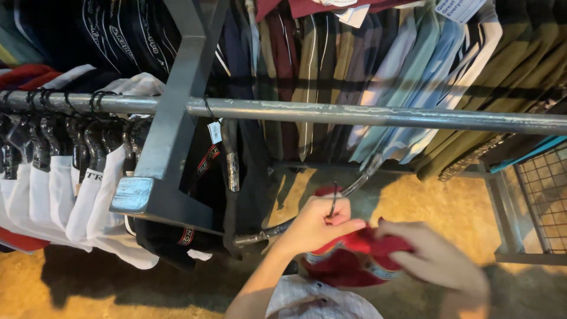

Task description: The person repeatedly picks up red t-shirts from red baskets on the floor, places them onto black hangers, and hangs them on a metal clothing rack. The process involves folding the shirts over the hanger and securing them before moving to the next item.

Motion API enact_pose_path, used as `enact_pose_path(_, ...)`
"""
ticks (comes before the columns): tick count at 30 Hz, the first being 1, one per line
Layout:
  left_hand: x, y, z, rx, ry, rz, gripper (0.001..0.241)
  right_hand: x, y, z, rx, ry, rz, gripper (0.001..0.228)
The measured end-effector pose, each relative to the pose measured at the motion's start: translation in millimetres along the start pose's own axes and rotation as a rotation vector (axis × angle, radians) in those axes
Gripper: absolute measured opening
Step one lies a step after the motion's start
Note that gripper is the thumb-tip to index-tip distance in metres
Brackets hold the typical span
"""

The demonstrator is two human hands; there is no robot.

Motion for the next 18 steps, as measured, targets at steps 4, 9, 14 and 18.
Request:
enact_pose_path(4,5.7,0.6,31.6,0.002,0.036,0.054,0.041,-16.2,28.4,3.7,-0.194,-0.037,0.04,0.022)
enact_pose_path(9,8.8,-10.3,26.5,-0.006,0.057,-0.113,0.07,-4.0,22.6,38.0,-0.49,-0.025,0.442,0.026)
enact_pose_path(14,-0.7,1.0,-18.2,-0.451,0.086,0.064,0.02,-5.9,-12.2,-27.2,-0.232,-0.377,0.757,0.042)
enact_pose_path(18,2.2,-1.3,-10.2,-0.525,0.127,0.136,0.021,25.2,-46.5,13.7,-0.397,-0.165,0.359,0.034)
Point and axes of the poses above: each hand's wrist, its own x-axis away from the middle knuckle, its own y-axis out of the palm, z = x × y, the point moved 3 cm from there along -x, towards the middle knuckle, and after that the axes turned 12 degrees about -y, right-handed, at the moved point
